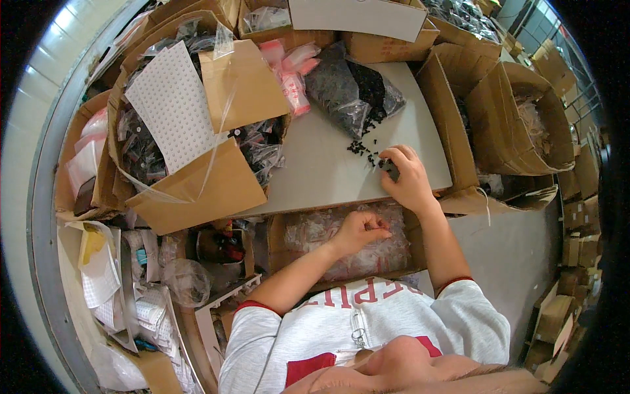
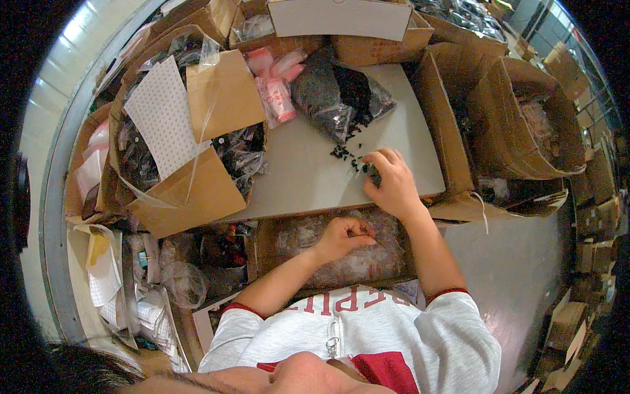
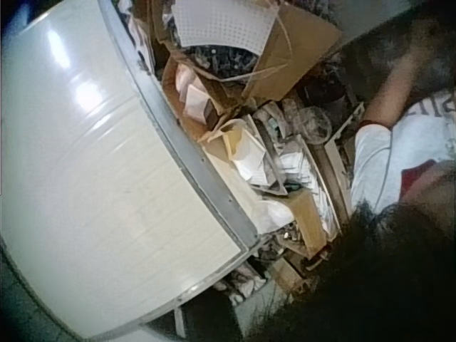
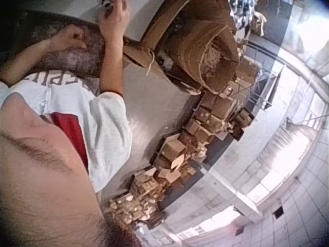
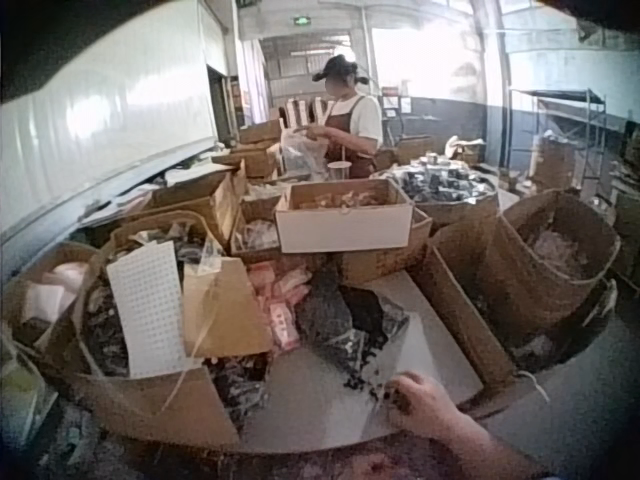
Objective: Sorting small black parts on a table and packaging them into plastic bags within a warehouse environment.
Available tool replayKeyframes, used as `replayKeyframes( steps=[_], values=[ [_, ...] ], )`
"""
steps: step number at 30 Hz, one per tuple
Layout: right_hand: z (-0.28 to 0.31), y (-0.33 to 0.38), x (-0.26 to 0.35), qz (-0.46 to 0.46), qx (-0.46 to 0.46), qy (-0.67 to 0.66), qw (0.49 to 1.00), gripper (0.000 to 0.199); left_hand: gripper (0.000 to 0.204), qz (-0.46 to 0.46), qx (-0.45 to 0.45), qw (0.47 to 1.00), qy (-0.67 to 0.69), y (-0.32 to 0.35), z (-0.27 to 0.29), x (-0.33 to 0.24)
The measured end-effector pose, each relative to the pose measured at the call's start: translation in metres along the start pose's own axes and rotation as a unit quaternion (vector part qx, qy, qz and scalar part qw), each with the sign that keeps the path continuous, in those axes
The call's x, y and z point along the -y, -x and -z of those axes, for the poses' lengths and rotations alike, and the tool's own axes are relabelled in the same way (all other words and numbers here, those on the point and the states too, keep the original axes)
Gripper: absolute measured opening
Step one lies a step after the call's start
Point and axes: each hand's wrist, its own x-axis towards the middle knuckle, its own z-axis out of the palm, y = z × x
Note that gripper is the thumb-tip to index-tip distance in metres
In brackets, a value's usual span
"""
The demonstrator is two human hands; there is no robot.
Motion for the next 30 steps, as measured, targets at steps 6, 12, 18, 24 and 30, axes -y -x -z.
replayKeyframes(
  steps=[6, 12, 18, 24, 30],
  values=[
    [0.0, -0.001, 0.003, 0.005, 0.008, 0.01, 1.0, 0.036, 0.029, 0.073, -0.04, 0.993, -0.085, -0.004, 0.0, -0.002],
    [-0.001, 0.008, 0.004, -0.01, -0.014, 0.033, 0.999, 0.034, 0.032, 0.123, -0.052, 0.987, -0.092, -0.008, 0.002, 0.009],
    [0.002, 0.006, 0.006, -0.001, -0.02, 0.02, 1.0, 0.032, 0.034, 0.146, -0.096, 0.985, 0.001, -0.009, -0.002, 0.017],
    [0.002, 0.008, 0.0, 0.007, -0.009, 0.023, 1.0, 0.029, 0.038, 0.173, -0.069, 0.969, -0.163, -0.015, 0.003, 0.024],
    [0.004, 0.014, 0.004, -0.008, -0.014, 0.022, 1.0, 0.014, 0.038, 0.114, -0.119, 0.977, -0.132, -0.025, -0.007, 0.024]
  ],
)
